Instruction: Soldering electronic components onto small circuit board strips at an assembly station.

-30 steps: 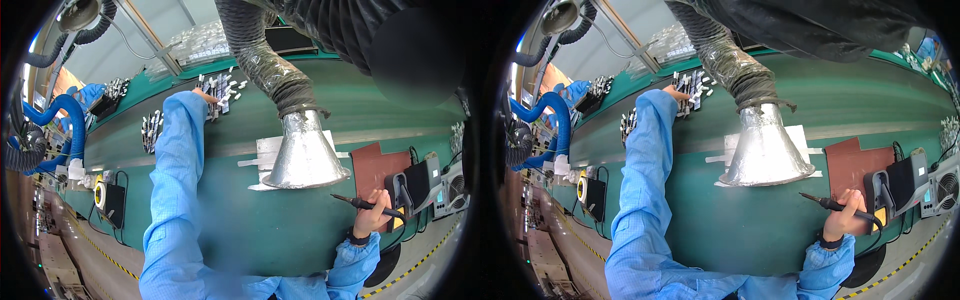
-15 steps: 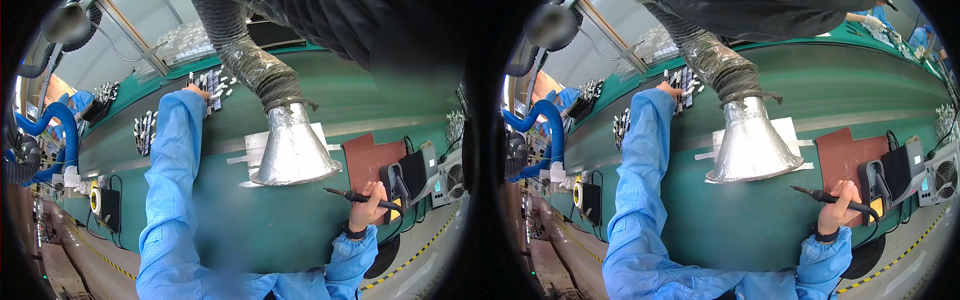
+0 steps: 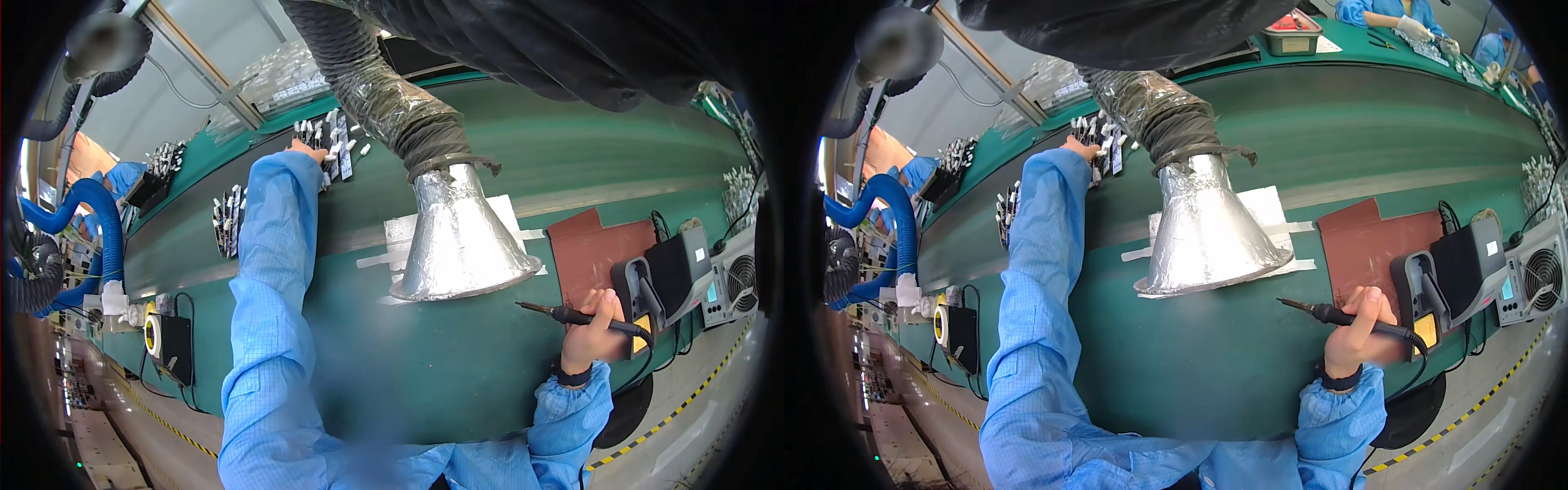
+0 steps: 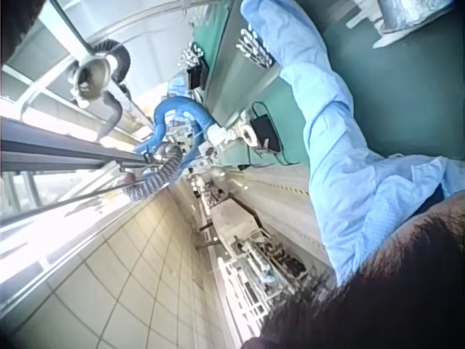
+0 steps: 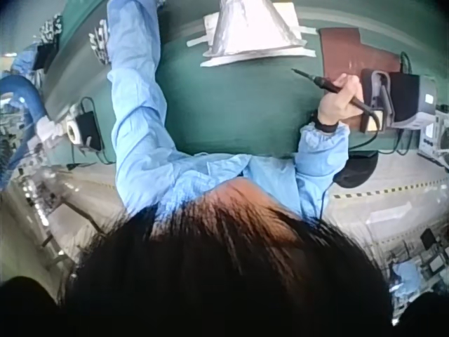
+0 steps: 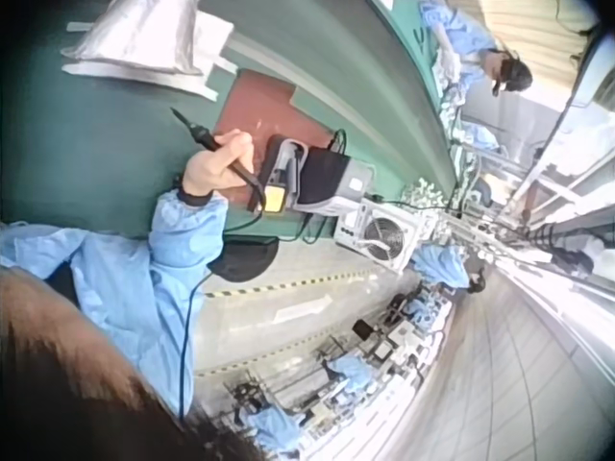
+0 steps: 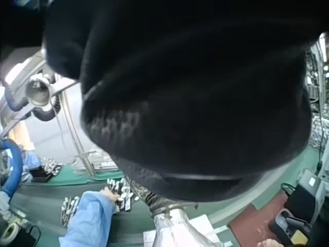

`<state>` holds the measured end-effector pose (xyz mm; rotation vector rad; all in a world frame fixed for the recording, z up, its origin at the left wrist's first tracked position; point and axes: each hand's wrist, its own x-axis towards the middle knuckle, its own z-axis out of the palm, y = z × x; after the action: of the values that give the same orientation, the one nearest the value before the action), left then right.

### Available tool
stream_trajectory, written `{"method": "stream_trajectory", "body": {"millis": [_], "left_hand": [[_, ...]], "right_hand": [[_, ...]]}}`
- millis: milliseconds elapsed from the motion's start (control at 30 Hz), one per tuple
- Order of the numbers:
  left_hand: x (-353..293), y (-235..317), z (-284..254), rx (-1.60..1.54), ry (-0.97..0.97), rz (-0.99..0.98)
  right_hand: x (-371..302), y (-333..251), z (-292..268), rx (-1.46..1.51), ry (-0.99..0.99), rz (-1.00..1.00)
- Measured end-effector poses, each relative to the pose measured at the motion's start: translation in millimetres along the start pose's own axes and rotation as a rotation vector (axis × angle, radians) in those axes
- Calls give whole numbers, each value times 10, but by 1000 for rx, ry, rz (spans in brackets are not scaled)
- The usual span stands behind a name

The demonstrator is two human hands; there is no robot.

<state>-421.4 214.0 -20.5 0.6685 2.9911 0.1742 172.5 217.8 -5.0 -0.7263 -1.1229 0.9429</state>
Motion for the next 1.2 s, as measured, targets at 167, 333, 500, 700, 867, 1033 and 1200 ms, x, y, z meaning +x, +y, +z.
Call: {"method": "stream_trajectory", "body": {"millis": [167,333,500,700,867,1033,1200], "left_hand": [[134,-160,-80,170,-117,-59],[511,-968,-338,103,104,-155],[257,120,422,-3,31,-34],[263,-129,8,-91,-71,23],[-38,-928,-391,-673,-59,168],[-1072,-1182,-619,-1194,-185,250],[-2250,-2047,-1173,-1278,25,242]], "right_hand": [[-5,-32,25,-15,-4,-4],[-34,-114,119,72,-31,19],[35,-13,-12,-83,-11,-28],[19,25,-14,-58,10,-12],[-3,-23,40,17,6,-39],[6,29,-60,59,-1,-17],[20,54,-43,68,-42,-16]]}}
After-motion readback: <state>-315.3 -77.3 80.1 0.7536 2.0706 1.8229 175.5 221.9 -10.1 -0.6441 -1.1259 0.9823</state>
